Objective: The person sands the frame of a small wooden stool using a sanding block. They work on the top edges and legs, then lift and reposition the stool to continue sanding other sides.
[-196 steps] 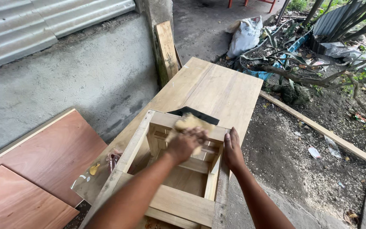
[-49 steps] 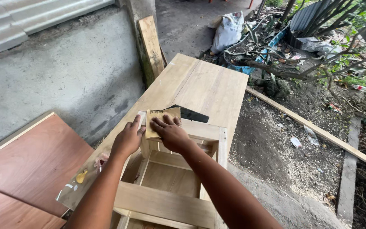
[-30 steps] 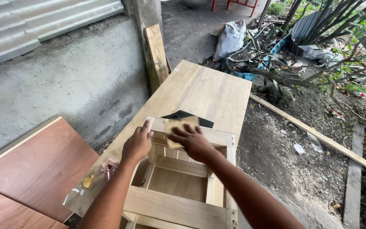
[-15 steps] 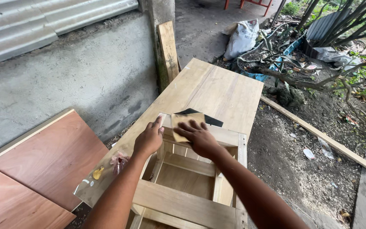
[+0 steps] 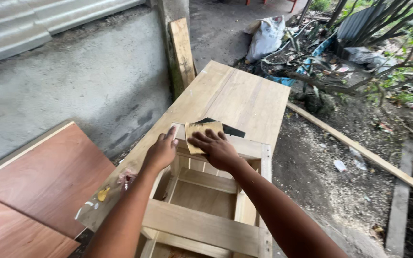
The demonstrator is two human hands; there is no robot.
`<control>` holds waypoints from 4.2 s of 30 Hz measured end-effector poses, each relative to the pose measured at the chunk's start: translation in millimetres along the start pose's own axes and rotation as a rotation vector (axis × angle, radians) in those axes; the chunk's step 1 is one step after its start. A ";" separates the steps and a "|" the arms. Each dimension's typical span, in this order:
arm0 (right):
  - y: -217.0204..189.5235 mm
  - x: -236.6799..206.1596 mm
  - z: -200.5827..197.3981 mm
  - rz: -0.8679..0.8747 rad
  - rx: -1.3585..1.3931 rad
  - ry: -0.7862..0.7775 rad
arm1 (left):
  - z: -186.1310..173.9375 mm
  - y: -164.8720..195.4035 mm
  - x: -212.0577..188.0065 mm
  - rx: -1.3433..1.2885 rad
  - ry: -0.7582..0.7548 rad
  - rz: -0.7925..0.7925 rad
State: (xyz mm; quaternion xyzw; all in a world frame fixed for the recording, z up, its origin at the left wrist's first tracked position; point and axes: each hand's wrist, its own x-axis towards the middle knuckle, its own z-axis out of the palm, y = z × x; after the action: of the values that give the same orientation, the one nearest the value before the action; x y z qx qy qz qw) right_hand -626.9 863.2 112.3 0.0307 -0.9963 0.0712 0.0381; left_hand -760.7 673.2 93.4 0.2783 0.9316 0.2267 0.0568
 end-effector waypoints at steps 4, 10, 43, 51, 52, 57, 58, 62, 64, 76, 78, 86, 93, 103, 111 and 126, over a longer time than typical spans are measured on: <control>35.3 -42.1 -7.4 -0.025 0.023 0.019 | 2.5 -3.6 0.1 -0.021 0.015 0.012; 10.5 -11.0 -8.4 0.113 -0.014 -0.072 | 4.9 -3.6 -0.5 -0.011 0.029 0.008; -5.4 5.5 -2.5 0.013 0.063 -0.048 | 4.6 -8.2 3.0 -0.067 0.079 0.062; 56.5 -52.0 -15.3 0.089 0.050 -0.117 | 9.5 -14.0 5.1 -0.089 0.112 0.109; 61.3 -54.9 -16.0 0.120 0.047 -0.125 | 10.0 -13.5 4.8 -0.072 0.110 0.101; 38.8 -18.7 -10.8 0.188 0.008 -0.123 | 7.6 -7.9 4.2 -0.063 0.099 0.067; 28.0 -5.3 -9.6 0.168 -0.002 -0.119 | 6.7 -6.8 4.2 -0.058 0.089 0.055; -3.5 23.3 -6.6 0.134 -0.039 -0.137 | 5.2 -6.7 4.2 -0.111 0.076 0.054; 0.6 13.3 -8.9 0.068 -0.008 -0.121 | 6.1 -8.4 4.5 -0.125 0.102 0.078; 62.1 -41.2 -1.4 0.221 0.015 -0.102 | 11.8 -7.4 9.8 -0.152 0.113 0.066; 40.4 -13.0 -4.7 0.170 0.064 -0.094 | 10.6 -6.8 10.2 -0.151 0.105 0.052; -3.1 27.0 -13.9 0.018 0.039 -0.189 | 5.8 -7.3 6.7 -0.172 0.093 0.099; 31.3 -12.3 -17.6 0.091 0.034 -0.200 | 9.7 -5.9 8.5 -0.167 0.060 0.036; 18.9 12.7 -8.8 -0.006 0.092 -0.130 | 18.4 -16.6 12.0 -0.211 0.120 0.115; -7.1 58.5 -3.8 0.000 0.093 -0.115 | -2.0 3.0 4.1 -0.273 0.161 -0.015; -24.4 89.0 3.7 -0.007 0.120 -0.104 | -16.0 9.5 -2.2 -0.452 0.075 -0.272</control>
State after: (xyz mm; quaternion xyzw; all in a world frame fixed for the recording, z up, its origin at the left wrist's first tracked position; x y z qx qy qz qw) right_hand -714.1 833.6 119.2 0.0401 -0.9907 0.1291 -0.0154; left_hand -757.9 672.8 111.9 0.1221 0.8877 0.4293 0.1130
